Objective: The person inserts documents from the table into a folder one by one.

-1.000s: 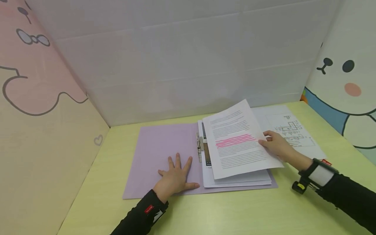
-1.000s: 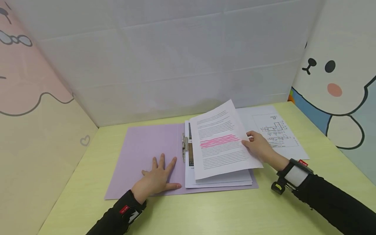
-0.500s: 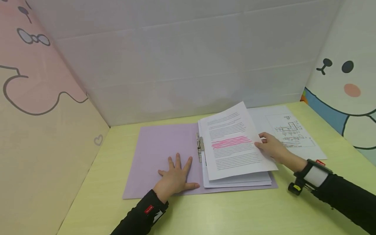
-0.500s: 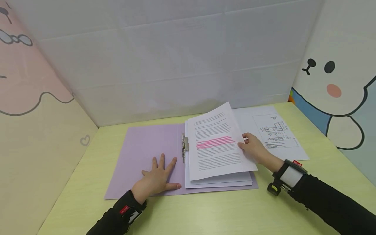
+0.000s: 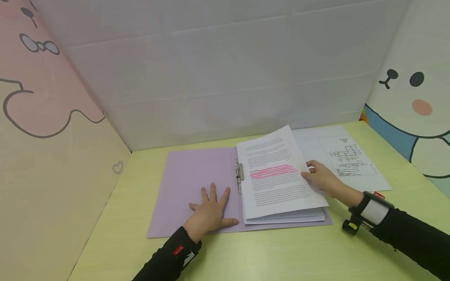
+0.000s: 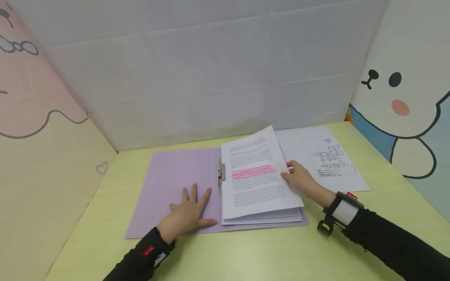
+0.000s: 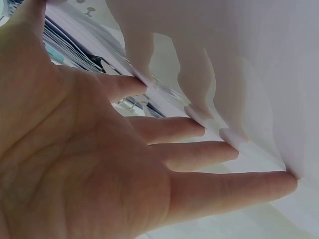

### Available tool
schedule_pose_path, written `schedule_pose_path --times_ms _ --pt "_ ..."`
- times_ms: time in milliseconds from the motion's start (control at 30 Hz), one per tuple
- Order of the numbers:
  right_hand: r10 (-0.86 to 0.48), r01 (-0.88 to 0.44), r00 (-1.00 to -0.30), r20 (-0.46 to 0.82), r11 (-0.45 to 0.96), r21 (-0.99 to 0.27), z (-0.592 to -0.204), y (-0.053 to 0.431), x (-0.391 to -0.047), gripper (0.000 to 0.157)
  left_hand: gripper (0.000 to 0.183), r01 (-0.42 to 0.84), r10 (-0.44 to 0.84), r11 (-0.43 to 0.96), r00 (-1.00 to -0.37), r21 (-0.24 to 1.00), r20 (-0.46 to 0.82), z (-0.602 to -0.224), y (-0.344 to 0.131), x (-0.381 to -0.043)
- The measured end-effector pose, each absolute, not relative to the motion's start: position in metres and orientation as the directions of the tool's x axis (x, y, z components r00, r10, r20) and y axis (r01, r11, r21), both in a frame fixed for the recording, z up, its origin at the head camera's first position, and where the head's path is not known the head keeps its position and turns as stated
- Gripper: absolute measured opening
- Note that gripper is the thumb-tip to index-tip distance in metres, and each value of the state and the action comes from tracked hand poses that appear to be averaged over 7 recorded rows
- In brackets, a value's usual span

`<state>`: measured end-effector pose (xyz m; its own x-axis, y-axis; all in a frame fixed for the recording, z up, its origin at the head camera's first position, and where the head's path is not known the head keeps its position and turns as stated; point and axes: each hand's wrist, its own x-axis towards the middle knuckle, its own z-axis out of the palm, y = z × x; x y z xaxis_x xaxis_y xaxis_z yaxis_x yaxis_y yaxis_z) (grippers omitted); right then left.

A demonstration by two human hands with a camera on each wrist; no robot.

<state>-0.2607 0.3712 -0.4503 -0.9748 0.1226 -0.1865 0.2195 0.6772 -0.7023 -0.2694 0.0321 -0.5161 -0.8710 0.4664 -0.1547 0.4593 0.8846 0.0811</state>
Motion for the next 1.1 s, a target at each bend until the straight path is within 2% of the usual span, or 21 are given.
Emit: schedule_pose_path --times_ms 400,600,700,967,1100 --pt "0.092 0.195 -0.978 -0.187 0.718 -0.668 -0.452 0.369 -0.258 0.057 0.103 0.453 0.462 0.887 -0.871 0.093 -0.167 -0.514 0.033 -0.269" --pt "0.081 0.119 -0.993 -0.091 0.782 -0.612 -0.453 0.375 -0.254 0.056 0.103 0.443 0.454 0.891 -0.873 0.095 -0.178 -0.513 0.033 -0.268" --pt "0.075 0.094 -0.996 -0.057 0.777 -0.622 -0.453 0.381 -0.252 0.051 0.103 0.442 0.452 0.892 -0.874 0.095 -0.179 -0.513 0.034 -0.268" --pt "0.065 0.101 -0.995 -0.076 0.674 -0.732 -0.449 0.402 -0.244 0.044 0.103 0.448 0.457 0.889 -0.872 0.091 -0.175 -0.512 0.033 -0.267" --pt "0.081 0.092 -0.995 -0.049 0.711 -0.697 -0.446 0.416 -0.242 0.041 0.103 0.446 0.455 0.890 -0.873 0.088 -0.177 -0.513 0.034 -0.267"
